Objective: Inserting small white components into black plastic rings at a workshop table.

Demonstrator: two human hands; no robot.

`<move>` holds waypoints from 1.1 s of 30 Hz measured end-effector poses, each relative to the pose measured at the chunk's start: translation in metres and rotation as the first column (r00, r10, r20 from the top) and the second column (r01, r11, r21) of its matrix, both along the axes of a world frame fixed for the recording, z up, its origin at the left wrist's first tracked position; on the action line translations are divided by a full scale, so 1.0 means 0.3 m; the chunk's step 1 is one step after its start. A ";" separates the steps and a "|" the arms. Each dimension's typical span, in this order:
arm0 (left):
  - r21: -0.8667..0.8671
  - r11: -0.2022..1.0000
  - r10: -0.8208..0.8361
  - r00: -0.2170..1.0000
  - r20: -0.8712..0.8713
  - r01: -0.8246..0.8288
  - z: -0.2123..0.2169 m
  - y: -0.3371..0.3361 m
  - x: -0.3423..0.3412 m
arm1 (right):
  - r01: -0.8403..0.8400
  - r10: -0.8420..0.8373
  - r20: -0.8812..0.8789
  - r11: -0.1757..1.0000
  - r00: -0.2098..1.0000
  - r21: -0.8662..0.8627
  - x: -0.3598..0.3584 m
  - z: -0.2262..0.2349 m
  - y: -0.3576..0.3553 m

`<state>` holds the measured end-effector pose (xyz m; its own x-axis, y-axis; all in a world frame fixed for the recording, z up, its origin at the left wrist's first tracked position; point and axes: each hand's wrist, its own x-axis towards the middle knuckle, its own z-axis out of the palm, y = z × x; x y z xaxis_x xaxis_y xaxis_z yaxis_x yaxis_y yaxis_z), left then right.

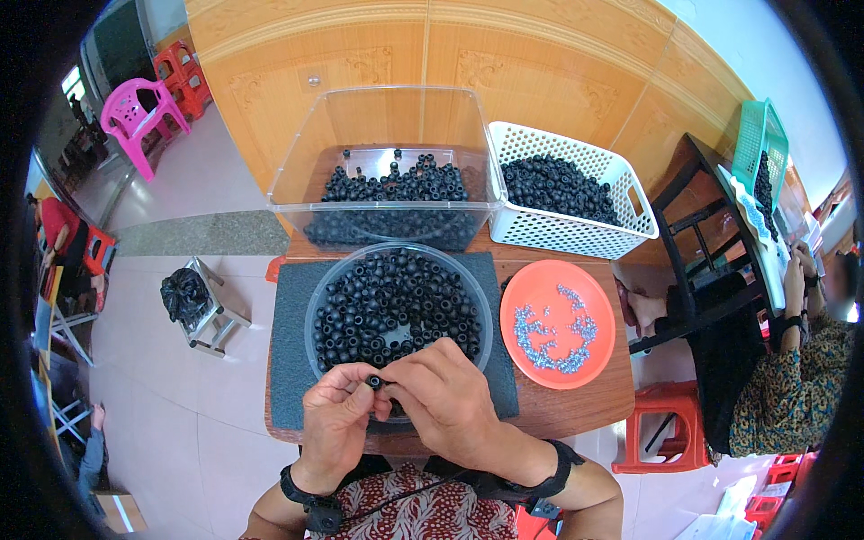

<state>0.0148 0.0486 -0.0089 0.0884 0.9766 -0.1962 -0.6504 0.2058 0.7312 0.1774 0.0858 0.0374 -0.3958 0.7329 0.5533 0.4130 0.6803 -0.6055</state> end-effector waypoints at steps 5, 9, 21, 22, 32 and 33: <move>0.031 1.000 0.000 1.000 0.012 0.000 0.005 -0.006 0.014 | -0.070 0.067 -0.043 0.995 0.997 -0.067 0.014 0.000 -0.001; 0.034 0.999 -0.001 1.000 -0.024 0.002 0.005 -0.010 0.017 | -0.067 0.063 -0.047 0.993 0.997 -0.092 0.019 -0.013 -0.001; 0.029 0.999 -0.017 0.999 -0.028 0.018 -0.001 -0.013 0.023 | -0.012 -0.006 -0.112 0.987 0.994 -0.160 0.014 -0.022 -0.012; 0.021 1.000 -0.013 0.999 -0.033 0.014 0.003 -0.012 0.025 | -0.019 0.001 -0.120 0.989 0.993 -0.145 0.016 -0.027 -0.010; 0.023 0.999 -0.036 0.999 -0.026 0.036 -0.002 -0.014 0.027 | -0.027 0.027 -0.005 0.999 1.000 -0.036 0.031 -0.017 -0.002; 0.023 0.999 -0.036 0.999 -0.026 0.037 -0.003 -0.014 0.028 | -0.027 0.027 -0.004 0.999 1.000 -0.035 0.031 -0.018 -0.003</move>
